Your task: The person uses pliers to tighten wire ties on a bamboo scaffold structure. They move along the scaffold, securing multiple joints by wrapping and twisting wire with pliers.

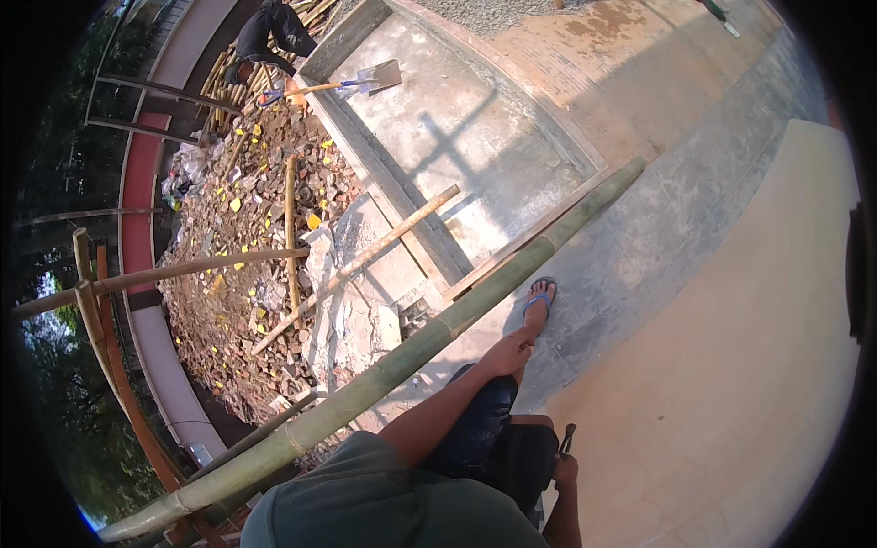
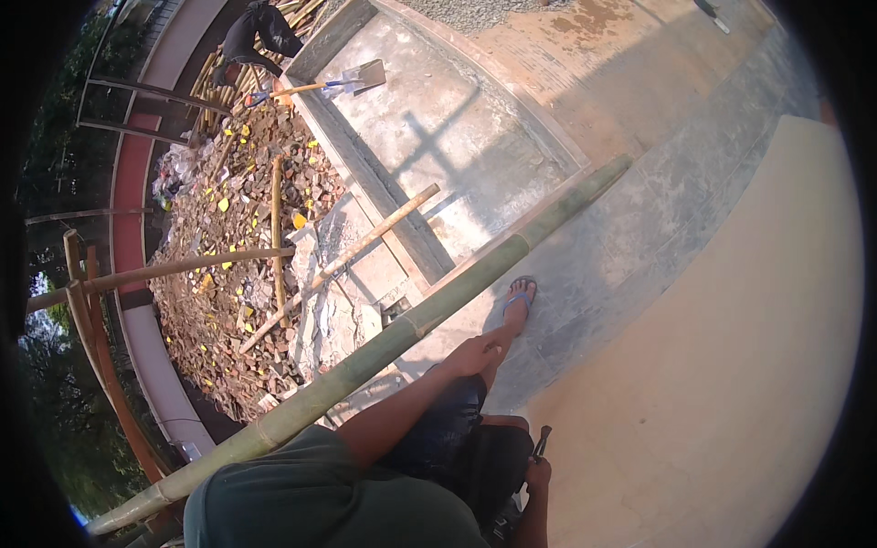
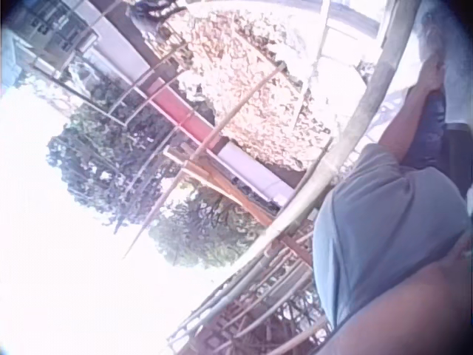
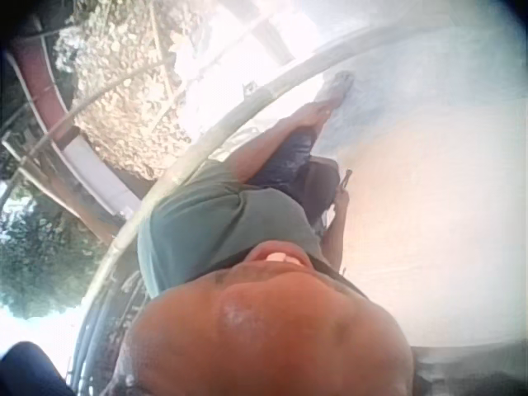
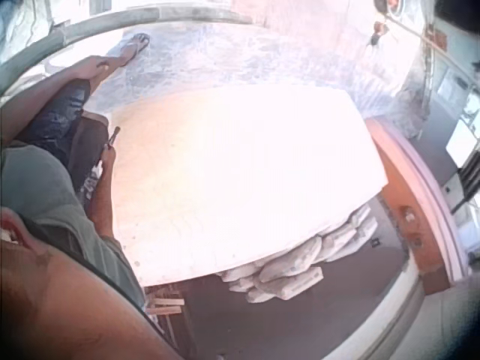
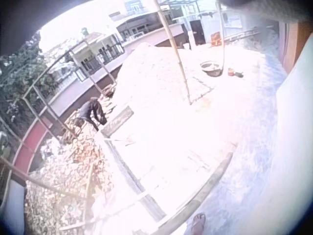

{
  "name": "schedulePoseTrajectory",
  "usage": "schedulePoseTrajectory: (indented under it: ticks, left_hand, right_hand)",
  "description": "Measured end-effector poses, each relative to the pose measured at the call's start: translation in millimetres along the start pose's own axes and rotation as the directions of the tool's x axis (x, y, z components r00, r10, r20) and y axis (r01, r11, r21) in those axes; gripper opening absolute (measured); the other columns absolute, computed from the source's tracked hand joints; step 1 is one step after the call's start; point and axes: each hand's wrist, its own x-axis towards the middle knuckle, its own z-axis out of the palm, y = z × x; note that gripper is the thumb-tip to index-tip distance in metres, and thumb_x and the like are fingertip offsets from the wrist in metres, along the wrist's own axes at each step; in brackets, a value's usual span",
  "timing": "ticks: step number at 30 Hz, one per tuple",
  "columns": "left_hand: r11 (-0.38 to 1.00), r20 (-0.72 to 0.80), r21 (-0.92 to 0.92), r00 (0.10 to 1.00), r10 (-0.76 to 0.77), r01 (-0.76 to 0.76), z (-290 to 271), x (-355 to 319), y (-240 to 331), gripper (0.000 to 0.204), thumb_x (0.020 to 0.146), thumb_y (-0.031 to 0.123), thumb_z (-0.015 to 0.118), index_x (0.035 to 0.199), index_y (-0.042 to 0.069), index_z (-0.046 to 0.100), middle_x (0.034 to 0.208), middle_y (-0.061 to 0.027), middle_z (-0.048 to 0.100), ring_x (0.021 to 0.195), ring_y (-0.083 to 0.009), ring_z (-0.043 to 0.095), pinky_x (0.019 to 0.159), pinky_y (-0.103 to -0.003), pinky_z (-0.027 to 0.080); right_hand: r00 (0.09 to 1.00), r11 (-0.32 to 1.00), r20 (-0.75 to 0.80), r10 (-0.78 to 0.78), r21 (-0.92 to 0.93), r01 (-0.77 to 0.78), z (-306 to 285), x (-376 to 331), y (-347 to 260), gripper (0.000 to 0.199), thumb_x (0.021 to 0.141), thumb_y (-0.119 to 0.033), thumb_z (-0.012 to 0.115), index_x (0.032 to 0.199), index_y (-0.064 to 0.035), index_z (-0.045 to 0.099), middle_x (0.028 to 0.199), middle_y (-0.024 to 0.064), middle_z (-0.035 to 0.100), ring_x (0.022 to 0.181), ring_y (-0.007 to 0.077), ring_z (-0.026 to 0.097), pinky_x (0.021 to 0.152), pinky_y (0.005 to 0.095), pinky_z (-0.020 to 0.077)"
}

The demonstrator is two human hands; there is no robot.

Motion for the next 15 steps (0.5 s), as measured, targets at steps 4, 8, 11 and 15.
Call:
schedulePoseTrajectory:
  ticks: [4, 8, 11, 15]
  left_hand:
    - [0.986, -0.170, -0.166, 0.985, -0.007, -0.021, -47, -4, 37, 0.041, 0.097, 0.036, 0.052, 0.124, 0.007, 0.063, 0.114, -0.0206, 0.068, 0.107, -0.0369, 0.064, 0.093, -0.044, 0.049]
    - [0.981, -0.441, -0.078, 0.876, -0.194, 0.178, -83, -27, 17, 0.038, 0.094, 0.034, 0.054, 0.117, 0.006, 0.065, 0.108, -0.0226, 0.068, 0.101, -0.0398, 0.064, 0.088, -0.046, 0.050]
    - [0.964, -0.488, -0.156, 0.832, -0.264, 0.214, -81, -52, -11, 0.040, 0.094, 0.036, 0.054, 0.116, 0.005, 0.065, 0.108, -0.0253, 0.067, 0.104, -0.0414, 0.063, 0.091, -0.048, 0.049]
    - [0.969, -0.426, -0.094, 0.870, -0.247, 0.230, -57, -83, -50, 0.041, 0.092, 0.038, 0.054, 0.114, 0.005, 0.067, 0.114, -0.0243, 0.066, 0.108, -0.0408, 0.062, 0.093, -0.048, 0.048]
  right_hand:
    - [1.000, 0.949, -0.010, 0.007, 0.315, -0.004, -128, 22, -81, 0.029, 0.097, -0.019, 0.057, 0.110, 0.0061, 0.063, 0.081, 0.0145, 0.067, 0.069, 0.0240, 0.067, 0.062, 0.0368, 0.0534]
    - [0.974, 0.906, -0.168, -0.149, 0.372, 0.203, -238, 33, -165, 0.027, 0.100, -0.017, 0.053, 0.116, 0.0037, 0.059, 0.082, 0.0107, 0.064, 0.066, 0.0185, 0.065, 0.059, 0.0332, 0.0539]
    - [0.953, 0.888, -0.218, -0.210, 0.364, 0.279, -300, 32, -212, 0.028, 0.101, -0.018, 0.052, 0.121, 0.0003, 0.057, 0.086, 0.0090, 0.064, 0.070, 0.0183, 0.066, 0.060, 0.0331, 0.0552]
    - [0.928, 0.885, -0.191, -0.321, 0.287, 0.366, -354, 43, -244, 0.029, 0.100, -0.019, 0.054, 0.121, 0.0010, 0.057, 0.086, 0.0097, 0.064, 0.070, 0.0186, 0.066, 0.060, 0.0331, 0.0557]
